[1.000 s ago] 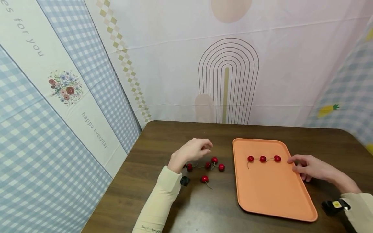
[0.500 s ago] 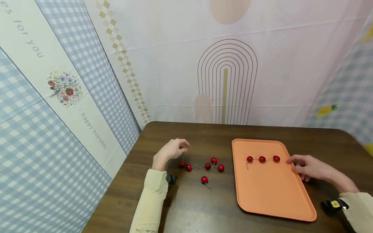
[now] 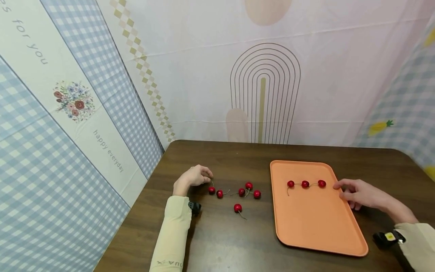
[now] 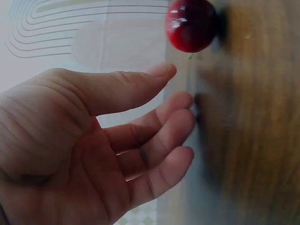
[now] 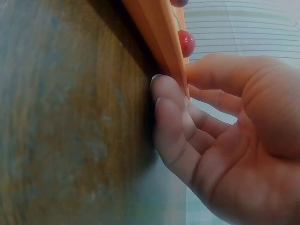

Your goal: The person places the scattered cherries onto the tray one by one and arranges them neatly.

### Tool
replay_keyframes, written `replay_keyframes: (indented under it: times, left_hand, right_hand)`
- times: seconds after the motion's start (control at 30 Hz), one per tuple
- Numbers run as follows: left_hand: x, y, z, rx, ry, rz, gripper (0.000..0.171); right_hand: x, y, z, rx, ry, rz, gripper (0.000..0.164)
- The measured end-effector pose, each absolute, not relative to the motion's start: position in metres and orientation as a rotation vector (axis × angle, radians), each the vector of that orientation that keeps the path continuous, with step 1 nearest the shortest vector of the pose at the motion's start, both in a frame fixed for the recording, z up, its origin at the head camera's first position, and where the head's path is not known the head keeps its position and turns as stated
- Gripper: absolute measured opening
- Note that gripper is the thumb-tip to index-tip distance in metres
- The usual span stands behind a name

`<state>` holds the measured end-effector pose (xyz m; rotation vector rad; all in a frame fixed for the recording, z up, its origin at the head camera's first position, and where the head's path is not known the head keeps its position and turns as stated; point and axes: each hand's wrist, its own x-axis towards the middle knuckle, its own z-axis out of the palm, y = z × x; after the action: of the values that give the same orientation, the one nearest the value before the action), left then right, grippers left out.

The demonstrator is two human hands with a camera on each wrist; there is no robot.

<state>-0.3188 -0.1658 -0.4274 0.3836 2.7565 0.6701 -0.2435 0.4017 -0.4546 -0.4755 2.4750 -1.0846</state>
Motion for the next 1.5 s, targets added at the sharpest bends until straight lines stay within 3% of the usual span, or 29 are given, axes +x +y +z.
replay_keyframes:
  times: [0.67,1.5]
  left_hand:
    - [-0.321,-0.161,-0.441,0.346,2.696,0.757,0.002]
    - [-0.316,-0.165,-0.438,0.498,2.709,0.604,0.013]
  right_hand:
    - [-0.243,0.401,-0.456,-0.448,2.486,-1.083,0.037]
    - [-0.244,0.402,-0.457,-0.514,2.464,-1.104,0.038]
